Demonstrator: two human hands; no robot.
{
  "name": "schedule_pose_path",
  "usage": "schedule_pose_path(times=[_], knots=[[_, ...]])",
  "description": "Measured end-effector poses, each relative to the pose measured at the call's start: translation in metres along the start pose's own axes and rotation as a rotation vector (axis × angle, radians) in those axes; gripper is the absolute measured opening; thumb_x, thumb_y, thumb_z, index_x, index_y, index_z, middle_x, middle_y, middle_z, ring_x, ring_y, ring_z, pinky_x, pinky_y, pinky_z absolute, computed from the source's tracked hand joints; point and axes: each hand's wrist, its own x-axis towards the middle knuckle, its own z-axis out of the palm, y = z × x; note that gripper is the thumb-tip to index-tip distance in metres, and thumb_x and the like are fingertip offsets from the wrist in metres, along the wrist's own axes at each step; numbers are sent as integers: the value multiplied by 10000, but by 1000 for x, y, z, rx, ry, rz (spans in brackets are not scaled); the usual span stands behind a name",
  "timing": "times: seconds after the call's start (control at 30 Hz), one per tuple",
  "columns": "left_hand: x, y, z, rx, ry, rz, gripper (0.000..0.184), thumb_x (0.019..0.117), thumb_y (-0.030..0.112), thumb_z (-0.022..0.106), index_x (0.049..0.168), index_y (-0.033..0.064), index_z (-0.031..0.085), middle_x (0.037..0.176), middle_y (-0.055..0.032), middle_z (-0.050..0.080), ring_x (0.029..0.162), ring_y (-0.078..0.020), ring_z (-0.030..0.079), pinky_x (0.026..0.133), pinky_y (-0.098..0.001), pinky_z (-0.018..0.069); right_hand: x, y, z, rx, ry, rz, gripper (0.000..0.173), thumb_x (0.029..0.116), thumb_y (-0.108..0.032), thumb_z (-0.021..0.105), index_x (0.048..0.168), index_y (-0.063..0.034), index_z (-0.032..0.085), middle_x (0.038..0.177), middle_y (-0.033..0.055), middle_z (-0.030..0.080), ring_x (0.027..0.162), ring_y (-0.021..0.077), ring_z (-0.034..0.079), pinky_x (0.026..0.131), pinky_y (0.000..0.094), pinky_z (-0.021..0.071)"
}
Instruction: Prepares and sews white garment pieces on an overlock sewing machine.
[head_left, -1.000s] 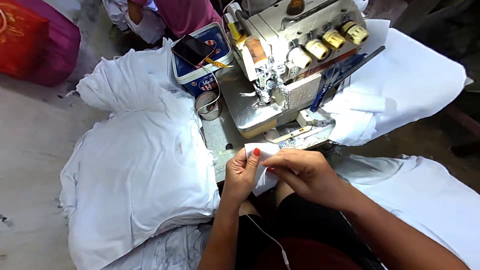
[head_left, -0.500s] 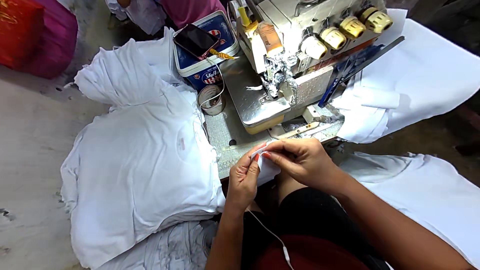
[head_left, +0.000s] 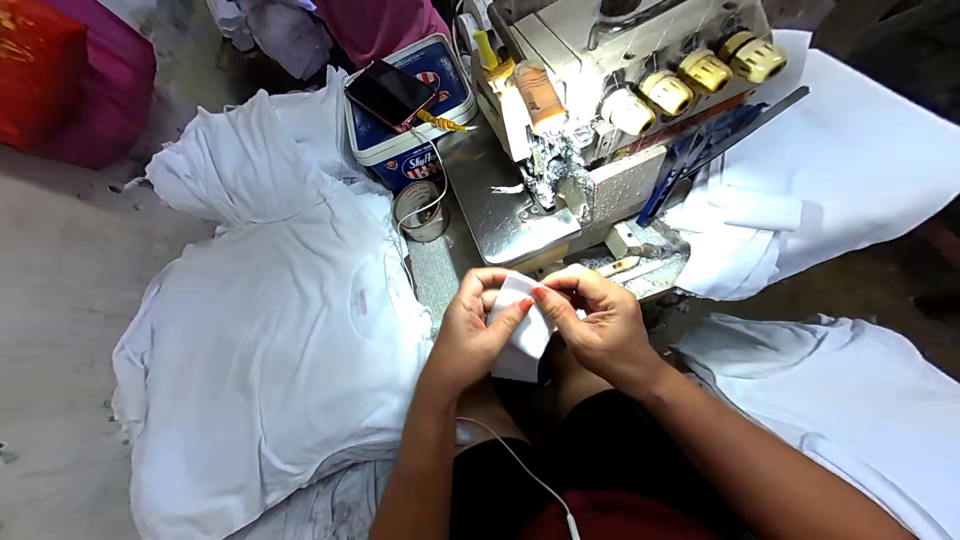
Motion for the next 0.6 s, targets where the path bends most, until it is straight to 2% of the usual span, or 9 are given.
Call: schedule_pose_path(times=[0.03, 0.1, 0.2, 0.27, 0.4, 0.5, 0.6], knots=[[9, 6, -3, 73, 2, -1, 320, 938, 5, 651, 1226, 18, 512, 797, 52, 690, 697, 10, 661, 676, -183, 562, 1, -1, 2, -4, 66, 8, 95, 947, -69, 636, 942, 14, 682, 805, -33, 656, 684, -100, 564, 642, 62, 481], [30, 12, -5, 289, 21, 64, 445, 931, 69, 696, 1320, -4, 492, 700, 44, 576, 576, 10, 539, 570, -160, 481, 5, 0, 6, -5, 179, 40, 101, 957, -49, 628, 1026, 24, 639, 810, -49, 661, 655, -99, 568, 619, 78, 495], [58, 19, 0, 571, 38, 91, 462, 959, 137, 702, 1355, 14, 499, 631, -1, 500, 501, -71, 446, 504, -232, 420, 14, 6, 11, 47, 301, 166, 147, 951, -30, 644, 1081, -35, 576, 794, -89, 658, 609, -80, 582, 565, 103, 507], [69, 23, 4, 673, 36, 65, 452, 969, 141, 686, 1371, 51, 499, 618, -24, 486, 497, -130, 447, 497, -297, 419, 20, 10, 12, 88, 349, 217, 168, 945, -10, 653, 1062, -77, 553, 748, -111, 658, 579, -70, 587, 535, 110, 501], [81, 28, 11, 770, 45, -8, 446, 995, 152, 647, 1403, 84, 479, 655, -63, 498, 538, -209, 484, 519, -383, 433, 28, 14, 11, 140, 379, 291, 216, 933, 41, 653, 1064, -76, 529, 697, -97, 656, 564, -32, 624, 526, 140, 532], [92, 27, 15, 754, 81, -47, 482, 982, 169, 663, 1416, 61, 484, 717, -47, 531, 624, -194, 516, 618, -381, 460, 35, 13, 10, 136, 394, 339, 209, 944, 18, 661, 1076, -74, 527, 677, -95, 645, 545, -23, 624, 518, 150, 540], [99, 25, 16, 744, 108, -43, 500, 965, 162, 681, 1408, 39, 483, 714, -35, 530, 640, -179, 524, 640, -370, 468, 40, 14, 11, 132, 407, 357, 227, 931, 30, 672, 1080, -69, 532, 635, -91, 621, 526, -12, 622, 516, 167, 554]])
